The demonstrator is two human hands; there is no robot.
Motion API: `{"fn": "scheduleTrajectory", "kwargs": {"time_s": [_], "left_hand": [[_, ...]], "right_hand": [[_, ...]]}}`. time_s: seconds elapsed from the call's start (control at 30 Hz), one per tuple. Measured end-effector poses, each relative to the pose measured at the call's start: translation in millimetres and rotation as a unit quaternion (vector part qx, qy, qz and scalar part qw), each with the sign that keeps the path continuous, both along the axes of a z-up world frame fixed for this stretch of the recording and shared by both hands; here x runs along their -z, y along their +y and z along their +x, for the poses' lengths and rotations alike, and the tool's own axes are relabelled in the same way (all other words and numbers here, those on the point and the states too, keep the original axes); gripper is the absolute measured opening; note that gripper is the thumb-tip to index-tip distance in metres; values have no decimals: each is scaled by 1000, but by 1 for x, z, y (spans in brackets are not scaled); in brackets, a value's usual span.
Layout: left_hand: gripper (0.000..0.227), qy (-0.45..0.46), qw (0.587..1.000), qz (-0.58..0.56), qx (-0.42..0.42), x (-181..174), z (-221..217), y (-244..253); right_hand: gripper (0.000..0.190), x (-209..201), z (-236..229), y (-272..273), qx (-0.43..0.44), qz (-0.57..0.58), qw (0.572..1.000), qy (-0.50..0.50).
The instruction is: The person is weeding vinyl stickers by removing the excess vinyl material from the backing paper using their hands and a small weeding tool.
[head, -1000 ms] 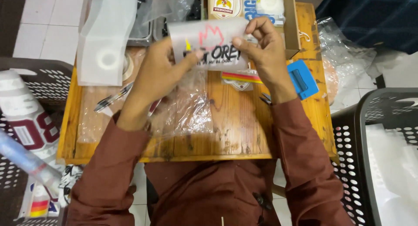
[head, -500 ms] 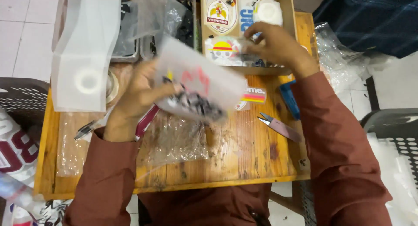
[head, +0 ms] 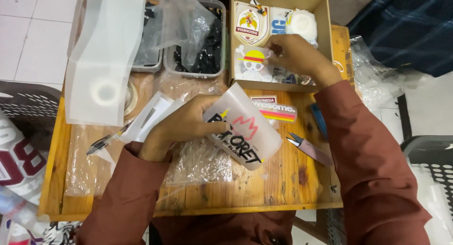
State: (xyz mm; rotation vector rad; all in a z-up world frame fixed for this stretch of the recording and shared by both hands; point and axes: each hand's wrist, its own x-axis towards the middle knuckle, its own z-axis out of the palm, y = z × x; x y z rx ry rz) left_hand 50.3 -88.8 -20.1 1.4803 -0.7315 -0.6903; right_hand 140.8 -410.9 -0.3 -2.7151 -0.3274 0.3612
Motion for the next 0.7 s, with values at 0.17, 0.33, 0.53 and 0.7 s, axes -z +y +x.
{"fn": "scheduleTrajectory", "kwargs": {"time_s": [0.17, 0.33, 0.53, 0.7], "left_hand": [[42, 40, 999, 14, 10, -14, -5, -2], [35, 134, 988, 75, 7, -17, -9, -3], [26, 82, 995, 9, 55, -17, -9, -4], [36, 124, 992, 22, 18, -11, -10, 4]], "right_hand": [[12, -32, 7, -30, 3, 105, 994, 39], [12, -59, 9, -72, 15, 131, 991, -15], [42, -42, 1, -95, 30, -113, 992, -43], [23, -61, -49, -24, -52, -17, 995, -80]]}}
